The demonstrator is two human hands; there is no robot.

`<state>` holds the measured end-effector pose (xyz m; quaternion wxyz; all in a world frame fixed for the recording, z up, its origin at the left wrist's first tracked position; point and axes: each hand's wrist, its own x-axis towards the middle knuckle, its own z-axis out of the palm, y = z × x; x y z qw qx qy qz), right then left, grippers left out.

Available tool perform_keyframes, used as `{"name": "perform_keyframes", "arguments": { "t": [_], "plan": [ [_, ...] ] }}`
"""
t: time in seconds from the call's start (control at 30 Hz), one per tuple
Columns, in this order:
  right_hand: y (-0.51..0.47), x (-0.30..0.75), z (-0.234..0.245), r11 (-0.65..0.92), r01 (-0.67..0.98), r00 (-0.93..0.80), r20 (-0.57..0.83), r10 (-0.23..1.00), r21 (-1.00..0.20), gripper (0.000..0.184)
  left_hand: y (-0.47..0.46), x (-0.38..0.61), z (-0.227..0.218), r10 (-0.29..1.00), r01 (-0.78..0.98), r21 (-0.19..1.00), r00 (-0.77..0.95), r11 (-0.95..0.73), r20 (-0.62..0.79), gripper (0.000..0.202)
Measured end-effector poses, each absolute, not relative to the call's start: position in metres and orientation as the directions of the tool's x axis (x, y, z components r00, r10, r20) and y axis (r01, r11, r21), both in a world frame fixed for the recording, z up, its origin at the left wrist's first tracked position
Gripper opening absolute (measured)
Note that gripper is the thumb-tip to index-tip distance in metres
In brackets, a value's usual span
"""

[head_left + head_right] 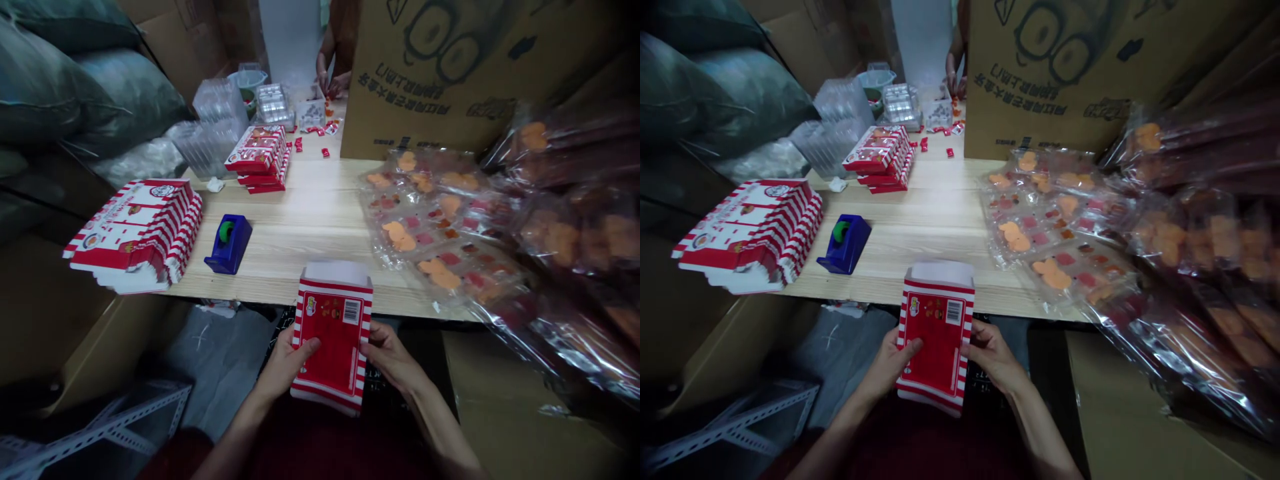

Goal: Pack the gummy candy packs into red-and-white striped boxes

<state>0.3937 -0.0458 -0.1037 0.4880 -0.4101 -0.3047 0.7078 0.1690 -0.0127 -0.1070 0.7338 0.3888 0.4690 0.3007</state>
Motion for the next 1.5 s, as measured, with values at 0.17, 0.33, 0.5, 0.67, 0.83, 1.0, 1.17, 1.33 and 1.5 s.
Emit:
{"name": "perform_keyframes", "arguments": {
  "t": [0.17, 0.33, 0.5, 0.67, 0.83, 1.0, 1.17, 1.33, 1.5],
  "plan": [
    [-0.050, 0.393, -0.112, -0.373, -0.433, -0.046, -0.393, 0.918, -0.821, 0.031, -0.009, 0.168, -0.103, 0.837, -0.070, 0.903, 0.414, 0.423, -0.359, 0.033],
    [-0.053, 0.381, -0.105, -0.358, -0.326, 0.039, -0.391, 0.919, -0.875, 0.037, -0.006, 0.170, -0.090, 0.822, -0.024, 0.924, 0.466, 0.381, -0.327, 0.038],
    [-0.051, 0.370, -0.108, -0.287, -0.298, 0.134, -0.337, 0.932, -0.911, 0.049, -0.002, 0.170, -0.094, 0.803, 0.142, 0.939, 0.488, 0.313, -0.342, 0.041],
    [-0.054, 0.398, -0.104, -0.404, -0.354, -0.146, -0.377, 0.915, -0.843, 0.054, -0.005, 0.157, -0.094, 0.775, 0.174, 0.920, 0.498, 0.351, -0.390, 0.040],
    [-0.052, 0.408, -0.110, -0.418, -0.390, -0.228, -0.353, 0.907, -0.821, 0.052, -0.003, 0.149, -0.104, 0.703, 0.087, 0.877, 0.562, 0.473, -0.435, 0.041],
    [-0.055, 0.395, -0.122, -0.446, -0.456, -0.212, -0.393, 0.895, -0.770, 0.048, 0.002, 0.154, -0.111, 0.838, -0.059, 0.907, 0.411, 0.417, -0.358, 0.049],
    [-0.063, 0.392, -0.121, -0.433, -0.430, -0.294, -0.331, 0.897, -0.792, 0.045, 0.011, 0.152, -0.092, 0.973, -0.112, 0.973, 0.142, 0.200, -0.183, 0.050],
    [-0.067, 0.393, -0.125, -0.447, -0.387, -0.330, -0.332, 0.884, -0.806, 0.046, 0.016, 0.146, -0.088, 0.934, -0.064, 0.951, 0.217, 0.302, -0.282, 0.033],
    [-0.069, 0.387, -0.111, -0.405, -0.318, -0.225, -0.347, 0.911, -0.857, 0.069, 0.019, 0.144, -0.096, 0.938, -0.031, 0.958, 0.212, 0.286, -0.273, 0.032]
  ]
}}
